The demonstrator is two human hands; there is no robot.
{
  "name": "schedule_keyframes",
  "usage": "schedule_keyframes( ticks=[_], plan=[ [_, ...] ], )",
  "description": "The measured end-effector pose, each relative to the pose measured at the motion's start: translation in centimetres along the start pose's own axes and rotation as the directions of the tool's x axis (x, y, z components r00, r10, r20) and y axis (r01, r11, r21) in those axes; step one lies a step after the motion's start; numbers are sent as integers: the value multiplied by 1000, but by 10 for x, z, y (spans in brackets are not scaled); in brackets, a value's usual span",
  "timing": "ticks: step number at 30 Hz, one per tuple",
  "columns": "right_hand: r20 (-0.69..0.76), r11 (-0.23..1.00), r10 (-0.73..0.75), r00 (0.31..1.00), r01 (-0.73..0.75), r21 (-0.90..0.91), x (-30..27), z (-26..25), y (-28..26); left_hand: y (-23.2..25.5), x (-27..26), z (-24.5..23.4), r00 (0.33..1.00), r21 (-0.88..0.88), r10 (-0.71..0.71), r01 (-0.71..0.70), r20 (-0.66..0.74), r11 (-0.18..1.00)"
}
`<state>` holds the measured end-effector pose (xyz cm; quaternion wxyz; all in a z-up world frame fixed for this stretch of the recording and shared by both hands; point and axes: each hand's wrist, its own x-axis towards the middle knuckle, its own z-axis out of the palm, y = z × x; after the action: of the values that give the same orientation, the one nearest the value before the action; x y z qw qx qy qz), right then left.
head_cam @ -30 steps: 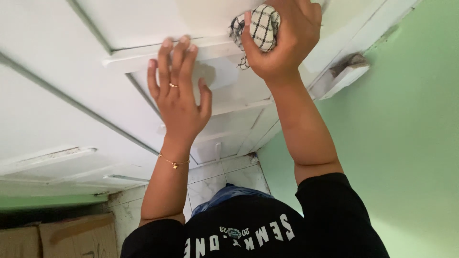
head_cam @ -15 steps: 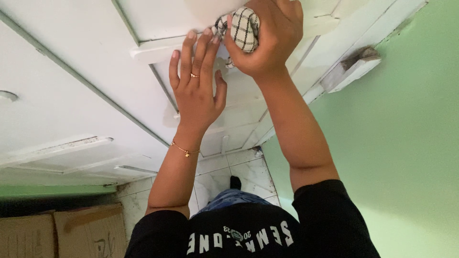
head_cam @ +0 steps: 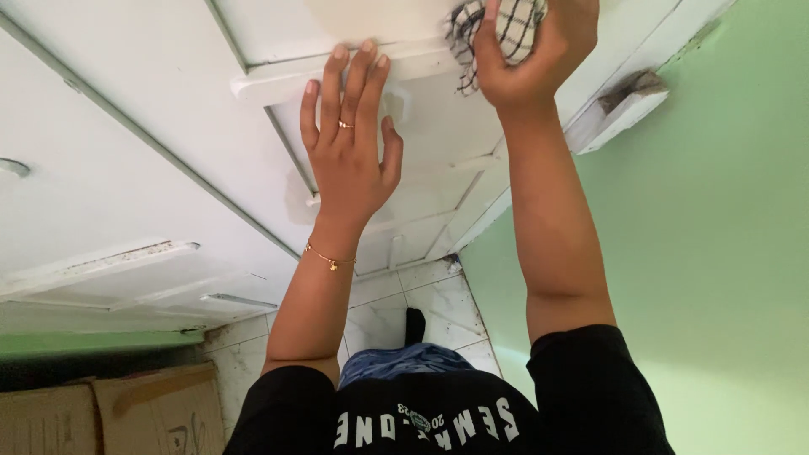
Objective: Cleaning the panels and frame of a white door with a cloth.
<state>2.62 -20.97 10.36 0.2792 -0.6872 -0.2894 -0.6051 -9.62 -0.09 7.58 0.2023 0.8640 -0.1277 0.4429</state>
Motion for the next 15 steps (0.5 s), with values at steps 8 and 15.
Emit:
schedule_keyframes(
  ticks=[8,15],
  plan=[
    [-36,1000,26,999,-25,16,-3,4,2,-3,-3,5,999,-11,11,-11,-32,1000],
    [-67,999,24,997,-21,48,-7,-3,22,-4,-3,8,999,9,15,-14,-38,1000]
  ],
)
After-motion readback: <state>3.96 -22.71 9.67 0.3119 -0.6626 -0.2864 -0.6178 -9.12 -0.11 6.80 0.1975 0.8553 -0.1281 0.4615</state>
